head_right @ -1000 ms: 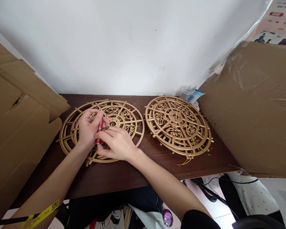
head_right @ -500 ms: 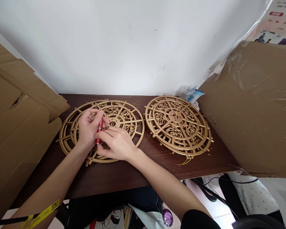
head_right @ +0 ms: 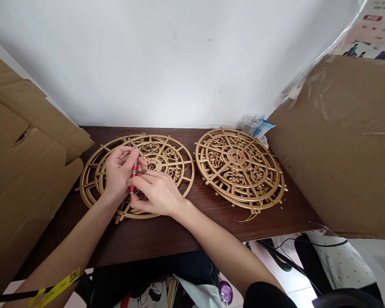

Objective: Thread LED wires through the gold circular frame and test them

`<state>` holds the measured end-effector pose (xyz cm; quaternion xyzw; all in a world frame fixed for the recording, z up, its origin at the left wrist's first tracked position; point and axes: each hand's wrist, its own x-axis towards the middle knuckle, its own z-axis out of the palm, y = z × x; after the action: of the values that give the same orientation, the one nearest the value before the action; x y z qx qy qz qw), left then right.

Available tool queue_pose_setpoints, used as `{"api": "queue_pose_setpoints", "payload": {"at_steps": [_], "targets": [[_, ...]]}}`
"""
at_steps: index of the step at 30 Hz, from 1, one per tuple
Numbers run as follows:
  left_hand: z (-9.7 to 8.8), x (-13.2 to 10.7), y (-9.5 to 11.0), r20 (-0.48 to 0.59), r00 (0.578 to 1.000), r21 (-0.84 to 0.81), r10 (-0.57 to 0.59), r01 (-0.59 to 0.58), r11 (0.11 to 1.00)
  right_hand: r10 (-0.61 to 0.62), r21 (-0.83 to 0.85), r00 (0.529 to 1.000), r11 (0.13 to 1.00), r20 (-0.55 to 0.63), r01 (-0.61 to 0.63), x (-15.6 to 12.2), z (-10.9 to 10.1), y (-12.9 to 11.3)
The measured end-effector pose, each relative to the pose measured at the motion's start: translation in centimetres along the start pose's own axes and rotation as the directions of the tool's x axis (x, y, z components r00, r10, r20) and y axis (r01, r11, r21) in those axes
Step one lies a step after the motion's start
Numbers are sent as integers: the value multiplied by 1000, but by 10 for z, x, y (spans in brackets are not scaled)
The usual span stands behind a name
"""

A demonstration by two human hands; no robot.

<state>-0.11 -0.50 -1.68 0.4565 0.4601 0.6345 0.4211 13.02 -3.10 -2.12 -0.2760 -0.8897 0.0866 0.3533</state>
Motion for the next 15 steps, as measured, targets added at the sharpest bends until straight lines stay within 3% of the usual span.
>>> {"api": "queue_pose_setpoints", "payload": {"at_steps": [7,15], "targets": [[2,-1,6,4,999,-12,-39,39,999,-21,26,999,999,-34,22,-2,2,1],[-4,3,4,117,992,92,-48,37,995,-97,45,994,994,50,95,-2,-1,5]]}}
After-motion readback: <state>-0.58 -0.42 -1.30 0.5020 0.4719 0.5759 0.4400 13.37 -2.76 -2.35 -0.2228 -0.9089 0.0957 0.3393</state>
